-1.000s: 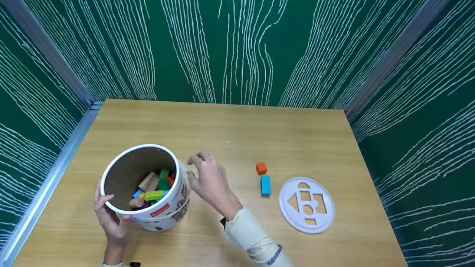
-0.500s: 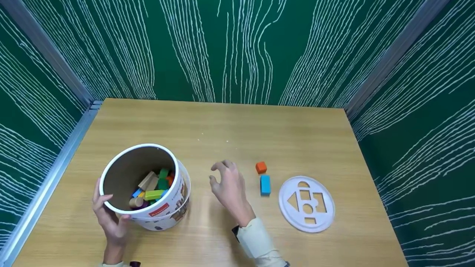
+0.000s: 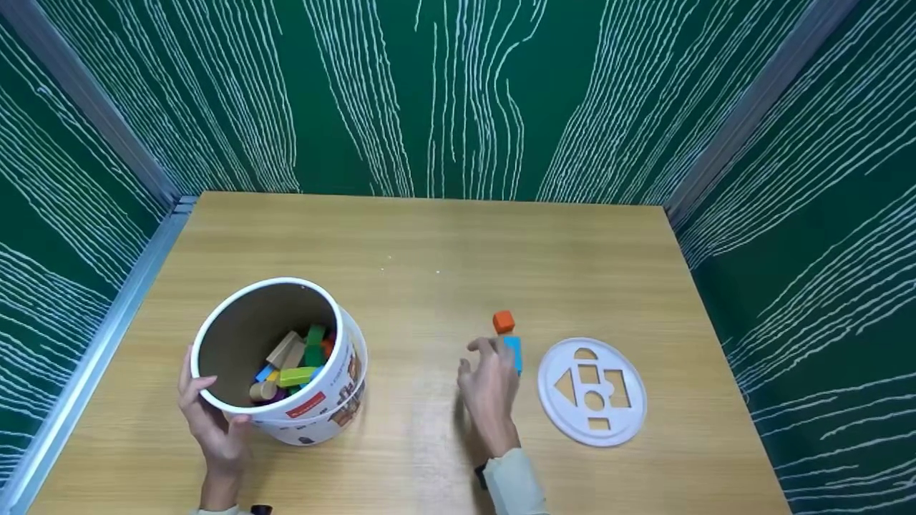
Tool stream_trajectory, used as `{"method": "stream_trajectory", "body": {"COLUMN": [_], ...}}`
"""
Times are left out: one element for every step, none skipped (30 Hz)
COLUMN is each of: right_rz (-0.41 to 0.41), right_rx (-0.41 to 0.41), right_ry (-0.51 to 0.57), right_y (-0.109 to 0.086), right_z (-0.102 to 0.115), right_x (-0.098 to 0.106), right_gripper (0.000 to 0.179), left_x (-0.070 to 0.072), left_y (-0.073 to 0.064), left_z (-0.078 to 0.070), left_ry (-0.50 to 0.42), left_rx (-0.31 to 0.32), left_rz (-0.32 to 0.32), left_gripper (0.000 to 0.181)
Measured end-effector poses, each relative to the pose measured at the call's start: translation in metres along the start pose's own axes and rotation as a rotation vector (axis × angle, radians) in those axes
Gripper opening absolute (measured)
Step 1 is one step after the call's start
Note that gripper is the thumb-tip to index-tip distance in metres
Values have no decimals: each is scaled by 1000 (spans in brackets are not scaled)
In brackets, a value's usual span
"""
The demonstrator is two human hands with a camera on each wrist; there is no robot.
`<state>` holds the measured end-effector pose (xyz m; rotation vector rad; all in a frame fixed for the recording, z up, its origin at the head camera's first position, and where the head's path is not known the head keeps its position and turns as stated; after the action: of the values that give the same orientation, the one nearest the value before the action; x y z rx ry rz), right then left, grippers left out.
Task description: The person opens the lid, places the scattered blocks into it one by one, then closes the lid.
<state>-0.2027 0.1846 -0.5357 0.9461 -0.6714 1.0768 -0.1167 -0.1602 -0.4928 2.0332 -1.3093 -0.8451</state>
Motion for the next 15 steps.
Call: {"method": "stream_trajectory", "body": {"right_rz": [-14, -26, -33, -37, -33, -17, 4, 23, 45, 71, 96, 122, 145, 165, 186], "right_rx": [-8, -18, -32, -50, -71, -96, -121, -147, -172, -199, -219, -239, -257, -273, -283], "right_ry": [-14, -24, -33, -39, -45, -47, -50, -52, -54, -54, -57, -57, -58, -61, -64], "right_y": [0, 0, 0, -1, -1, -1, -1, -2, -2, -3, -3, -4, -4, -4, -4], "right_z": [-5, -10, -15, -20, -25, -30, -34, -39, -43, -46, -50, -52, -55, -58, -60], "right_x": [-2, -3, -5, -7, -8, -11, -13, -15, -16, -18, -20, -22, -23, -25, -26], "right_gripper": [23, 24, 26, 28, 29, 31, 34, 37, 40, 44, 47, 51, 54, 56, 57], "left_x": [0, 0, 0, -1, -1, -1, -1, -1, -1, -1, -1, -1, -1, -1, -1], "left_y": [0, 0, 0, 0, 0, 0, 0, 0, 0, 0, 1, 1, 0, 0, 0], "left_z": [0, 0, 0, 0, -1, -1, -1, -1, -1, -1, -2, -2, -2, -2, -2], "left_ry": [5, 5, 8, 11, 15, 20, 26, 30, 32, 32, 33, 32, 31, 31, 32], "left_rx": [2, 2, 4, 8, 14, 21, 29, 35, 40, 43, 48, 51, 53, 55, 55], "left_rz": [-1, -2, -2, -1, 0, 1, 2, 3, 4, 4, 4, 3, 1, -1, -2], "left_gripper": [69, 69, 69, 69, 69, 69, 69, 69, 70, 70, 70, 70, 70, 70, 71]}}
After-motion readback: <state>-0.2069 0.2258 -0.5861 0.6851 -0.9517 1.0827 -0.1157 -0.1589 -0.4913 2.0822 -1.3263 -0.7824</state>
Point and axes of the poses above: each hand's wrist, its own y-axis towards the middle knuckle, its own x-axis out of the back of the hand, z = x × y, the point moved 4 cm from there along y, towards the middle knuckle, and after that the axes turned 15 degrees about -y, right-handed, at the moved point
